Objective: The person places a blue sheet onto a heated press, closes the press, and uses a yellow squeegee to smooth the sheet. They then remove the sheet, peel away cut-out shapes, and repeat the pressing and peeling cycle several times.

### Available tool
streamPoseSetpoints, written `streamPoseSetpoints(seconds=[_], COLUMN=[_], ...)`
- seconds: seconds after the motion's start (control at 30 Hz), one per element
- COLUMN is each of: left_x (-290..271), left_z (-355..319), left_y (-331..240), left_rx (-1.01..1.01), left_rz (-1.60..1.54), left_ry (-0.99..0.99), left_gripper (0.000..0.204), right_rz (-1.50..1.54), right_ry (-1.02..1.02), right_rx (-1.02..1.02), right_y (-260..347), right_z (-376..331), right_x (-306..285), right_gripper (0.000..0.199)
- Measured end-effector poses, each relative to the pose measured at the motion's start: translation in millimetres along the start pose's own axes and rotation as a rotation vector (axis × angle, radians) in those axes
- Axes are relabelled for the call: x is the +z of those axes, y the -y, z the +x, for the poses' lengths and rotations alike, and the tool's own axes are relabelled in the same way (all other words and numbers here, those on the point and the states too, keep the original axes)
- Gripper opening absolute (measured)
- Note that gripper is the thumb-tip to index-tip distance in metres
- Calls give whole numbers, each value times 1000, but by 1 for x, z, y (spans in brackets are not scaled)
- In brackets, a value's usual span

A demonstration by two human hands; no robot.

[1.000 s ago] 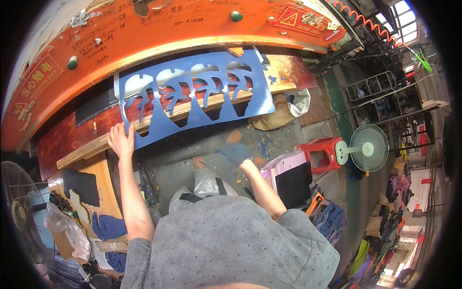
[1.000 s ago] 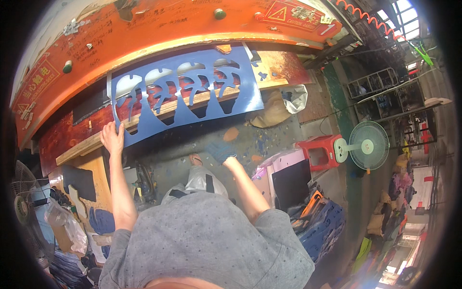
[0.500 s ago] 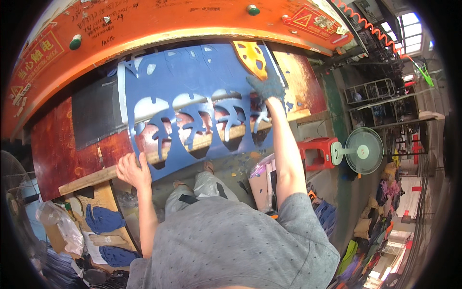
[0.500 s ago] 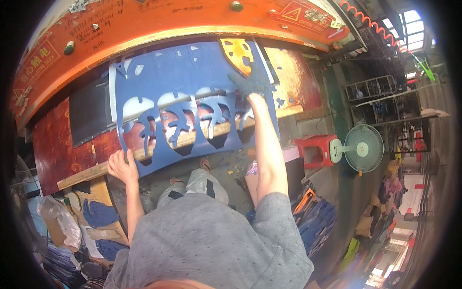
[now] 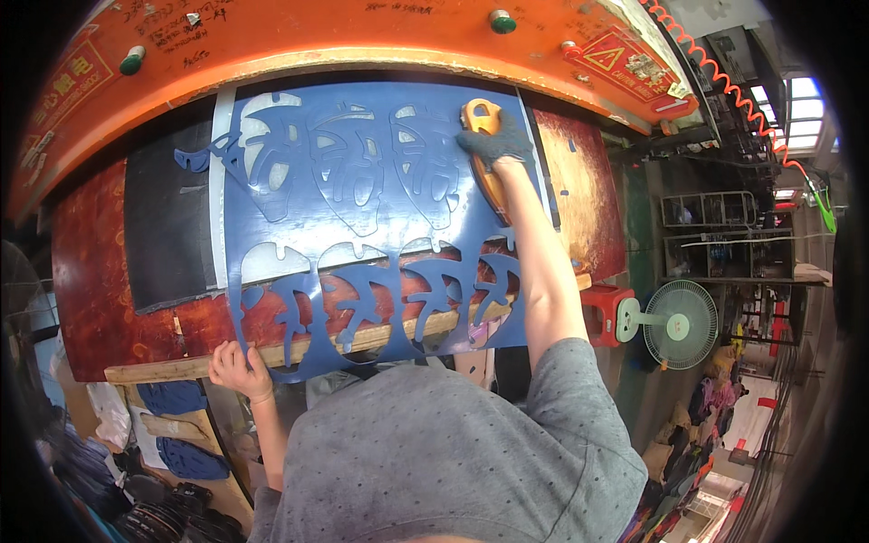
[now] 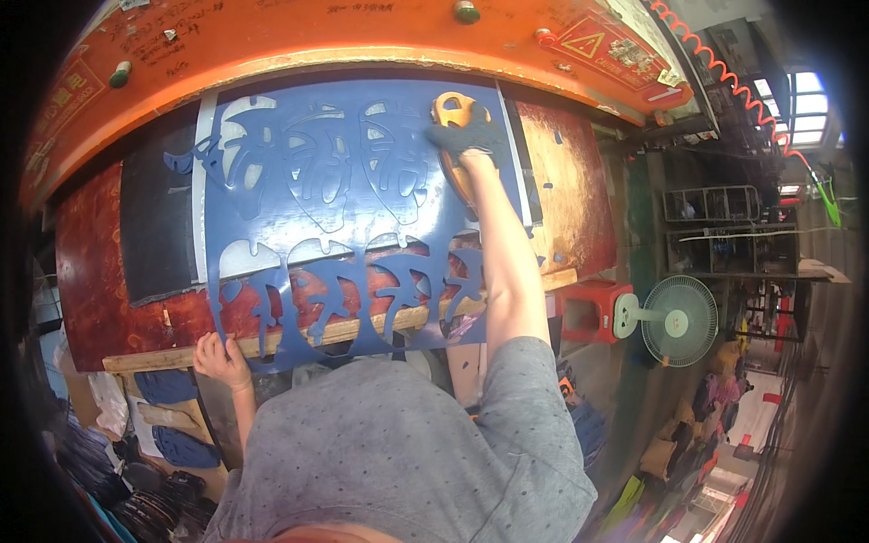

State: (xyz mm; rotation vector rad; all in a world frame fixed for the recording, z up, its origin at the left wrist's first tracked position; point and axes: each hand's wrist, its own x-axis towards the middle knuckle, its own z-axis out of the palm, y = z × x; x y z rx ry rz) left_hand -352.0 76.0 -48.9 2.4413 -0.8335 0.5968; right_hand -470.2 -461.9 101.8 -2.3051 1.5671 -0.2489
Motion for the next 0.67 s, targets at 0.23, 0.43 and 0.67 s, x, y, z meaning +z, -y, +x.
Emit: streamPoseSetpoints(seconds=[0.23, 0.43, 0.67], left_x=[-1, -1, -15], left_z=[-8, -1, 67], left_y=[4, 7, -56], left_rx=[-12, -20, 9], left_rz=[35, 47, -151], left_ry=[22, -1, -16], left_gripper=[24, 28, 55], right_rz=[1723, 1870, 1768], right_ry=[40, -191, -317], right_rx=[-195, -365, -193], right_y=[-109, -172, -214], right_z=[-19, -61, -60], right_x=[-50, -126, -71], right_gripper=[65, 64, 64])
